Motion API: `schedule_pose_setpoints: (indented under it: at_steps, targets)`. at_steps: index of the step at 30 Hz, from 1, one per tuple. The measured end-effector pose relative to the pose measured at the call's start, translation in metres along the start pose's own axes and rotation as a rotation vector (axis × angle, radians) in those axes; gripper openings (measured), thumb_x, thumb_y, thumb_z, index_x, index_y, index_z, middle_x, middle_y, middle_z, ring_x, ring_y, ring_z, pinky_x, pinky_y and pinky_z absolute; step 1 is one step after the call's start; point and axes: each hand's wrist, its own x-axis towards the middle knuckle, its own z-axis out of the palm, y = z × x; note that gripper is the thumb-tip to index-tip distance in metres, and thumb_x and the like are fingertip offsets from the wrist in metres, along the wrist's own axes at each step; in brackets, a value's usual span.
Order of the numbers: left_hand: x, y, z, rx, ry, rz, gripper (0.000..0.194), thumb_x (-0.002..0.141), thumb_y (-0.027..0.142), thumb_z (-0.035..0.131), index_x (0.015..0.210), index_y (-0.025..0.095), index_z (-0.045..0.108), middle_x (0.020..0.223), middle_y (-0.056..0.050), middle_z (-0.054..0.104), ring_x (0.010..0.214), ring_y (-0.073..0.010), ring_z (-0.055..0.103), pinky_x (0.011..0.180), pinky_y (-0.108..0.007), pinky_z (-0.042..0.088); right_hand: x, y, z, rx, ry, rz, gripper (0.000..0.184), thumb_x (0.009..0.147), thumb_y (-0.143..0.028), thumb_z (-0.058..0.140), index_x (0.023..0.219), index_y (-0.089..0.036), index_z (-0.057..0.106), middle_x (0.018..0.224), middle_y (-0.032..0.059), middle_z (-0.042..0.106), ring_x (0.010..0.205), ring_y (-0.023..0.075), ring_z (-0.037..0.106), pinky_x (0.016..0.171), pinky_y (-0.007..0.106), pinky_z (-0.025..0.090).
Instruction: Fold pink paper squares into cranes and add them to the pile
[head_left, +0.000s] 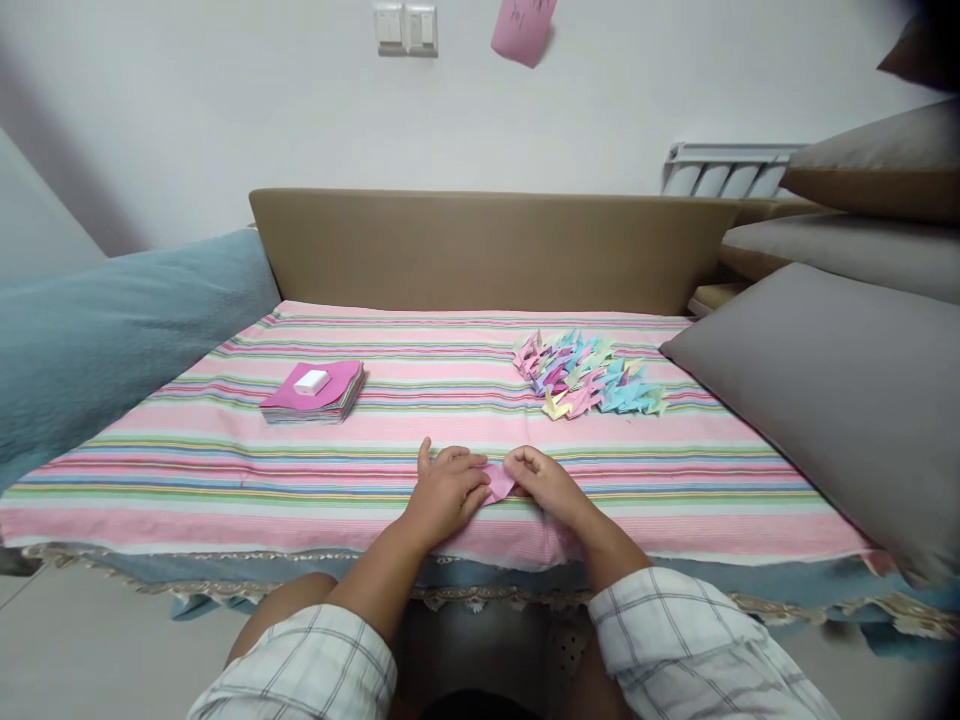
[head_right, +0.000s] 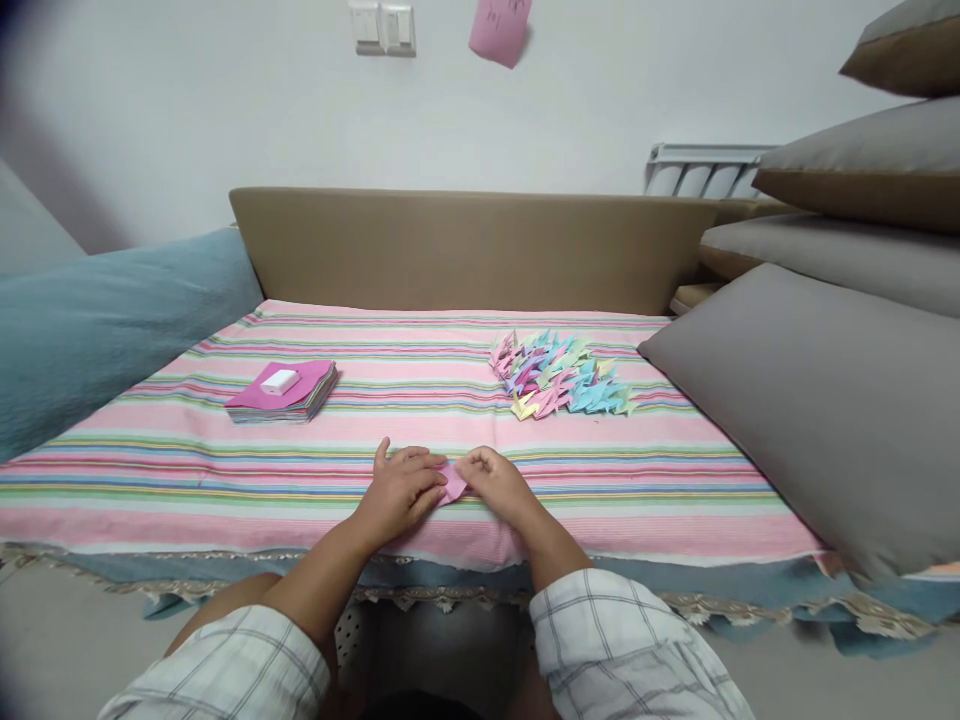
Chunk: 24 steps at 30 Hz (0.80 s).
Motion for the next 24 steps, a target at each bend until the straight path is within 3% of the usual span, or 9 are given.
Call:
schedule_pose_setpoints:
  at_steps: [3, 9, 16, 20, 24]
  targets:
    - [0.000, 0.000, 0.000, 0.008, 0.000, 0.012, 0.012, 0.083, 0.033, 0.056, 0.088, 0.030, 0.066, 0.116, 0.000, 0.064, 0.110, -0.0231, 0.050, 0.106, -0.060, 0.000, -0.001, 0.001, 0.003, -0.086, 0.023, -0.033, 0.030, 0.068, -0.042, 0.064, 0.083, -0.017, 0.054, 0.071, -0.0029, 0.054, 0.061, 0.0102, 0.049, 0.057, 0.023, 0.040]
    - [-0.006, -0.001, -0.009, -0.014, -0.007, -0.022, 0.021, 0.077, 0.047, 0.061, 0.086, 0.029, 0.067, 0.116, -0.002, 0.064, 0.110, -0.0237, 0.051, 0.106, -0.060, -0.002, 0.000, -0.001, 0.005, -0.357, 0.079, -0.072, 0.016, 0.071, -0.032, 0.055, 0.078, -0.018, 0.055, 0.069, -0.0030, 0.056, 0.060, 0.0112, 0.048, 0.058, 0.023, 0.036]
    - [-0.013, -0.007, -0.024, -0.075, -0.107, -0.190, 0.011, 0.074, 0.042, 0.066, 0.077, 0.033, 0.070, 0.118, 0.001, 0.062, 0.112, -0.0236, 0.051, 0.105, -0.059, 0.005, -0.004, -0.006, 0.010, -0.568, 0.122, -0.103, 0.015, 0.074, -0.034, 0.054, 0.077, -0.020, 0.056, 0.074, -0.0026, 0.060, 0.064, 0.0128, 0.050, 0.059, 0.023, 0.034]
    - [-0.012, -0.013, -0.025, -0.135, -0.187, -0.257, 0.008, 0.076, 0.039, 0.065, 0.078, 0.035, 0.071, 0.120, 0.002, 0.061, 0.114, -0.0231, 0.050, 0.104, -0.059, 0.008, -0.005, -0.008, 0.013, -0.622, 0.124, -0.109, 0.018, 0.078, -0.038, 0.051, 0.076, -0.021, 0.057, 0.075, -0.0023, 0.061, 0.066, 0.0134, 0.052, 0.059, 0.023, 0.032]
    - [-0.012, -0.021, -0.022, -0.222, -0.192, -0.308, 0.009, 0.073, 0.038, 0.067, 0.079, 0.032, 0.072, 0.123, -0.001, 0.059, 0.116, -0.0245, 0.049, 0.105, -0.056, 0.011, -0.006, -0.009, 0.014, -0.643, 0.117, -0.112, 0.021, 0.080, -0.040, 0.049, 0.077, -0.021, 0.058, 0.076, -0.0020, 0.062, 0.066, 0.0133, 0.052, 0.059, 0.022, 0.032]
